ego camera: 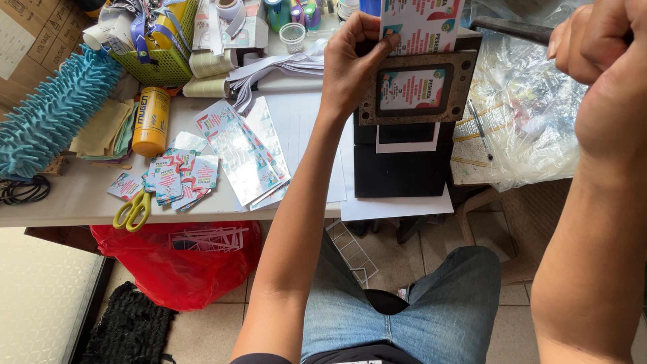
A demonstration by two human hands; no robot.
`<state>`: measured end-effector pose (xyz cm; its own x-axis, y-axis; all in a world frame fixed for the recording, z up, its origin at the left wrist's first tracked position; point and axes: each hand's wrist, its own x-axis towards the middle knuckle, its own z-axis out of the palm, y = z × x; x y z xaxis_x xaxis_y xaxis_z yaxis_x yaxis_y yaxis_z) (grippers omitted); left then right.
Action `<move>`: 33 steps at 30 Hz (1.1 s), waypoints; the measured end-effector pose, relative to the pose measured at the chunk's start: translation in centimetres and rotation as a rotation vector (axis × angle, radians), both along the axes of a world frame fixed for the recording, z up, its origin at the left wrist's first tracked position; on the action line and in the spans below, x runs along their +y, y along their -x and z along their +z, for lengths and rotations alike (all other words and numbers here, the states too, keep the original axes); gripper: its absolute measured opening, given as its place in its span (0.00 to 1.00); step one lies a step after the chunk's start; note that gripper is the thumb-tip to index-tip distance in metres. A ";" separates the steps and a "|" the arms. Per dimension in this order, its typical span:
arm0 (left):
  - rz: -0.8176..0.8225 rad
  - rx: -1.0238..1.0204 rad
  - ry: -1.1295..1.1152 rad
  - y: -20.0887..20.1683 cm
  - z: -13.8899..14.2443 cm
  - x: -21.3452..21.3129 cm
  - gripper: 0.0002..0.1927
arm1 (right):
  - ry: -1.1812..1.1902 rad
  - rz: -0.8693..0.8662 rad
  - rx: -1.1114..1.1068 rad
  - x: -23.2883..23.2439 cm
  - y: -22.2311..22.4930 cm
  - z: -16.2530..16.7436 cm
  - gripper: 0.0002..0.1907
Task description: The person sits at a workbench and uses a hand-operated die cutting press to punch small printed label cards from long printed sheets. They align each sheet in the press, pull the lever to cut, remove the cut cards, and stack the finished labels on the table.
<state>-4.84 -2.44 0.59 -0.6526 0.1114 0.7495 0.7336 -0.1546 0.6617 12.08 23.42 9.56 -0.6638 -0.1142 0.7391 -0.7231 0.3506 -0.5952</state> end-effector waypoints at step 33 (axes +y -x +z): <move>-0.043 -0.079 0.032 -0.3 0.7 0.0 0.16 | 0.045 -0.026 0.319 -5.0 -8.8 -5.6 0.27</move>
<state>-4.58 -2.40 1.33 -0.7037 0.1640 0.6913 0.6720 -0.1623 0.7225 20.84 18.39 3.92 -0.4000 -0.0630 0.9144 -0.8668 0.3502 -0.3550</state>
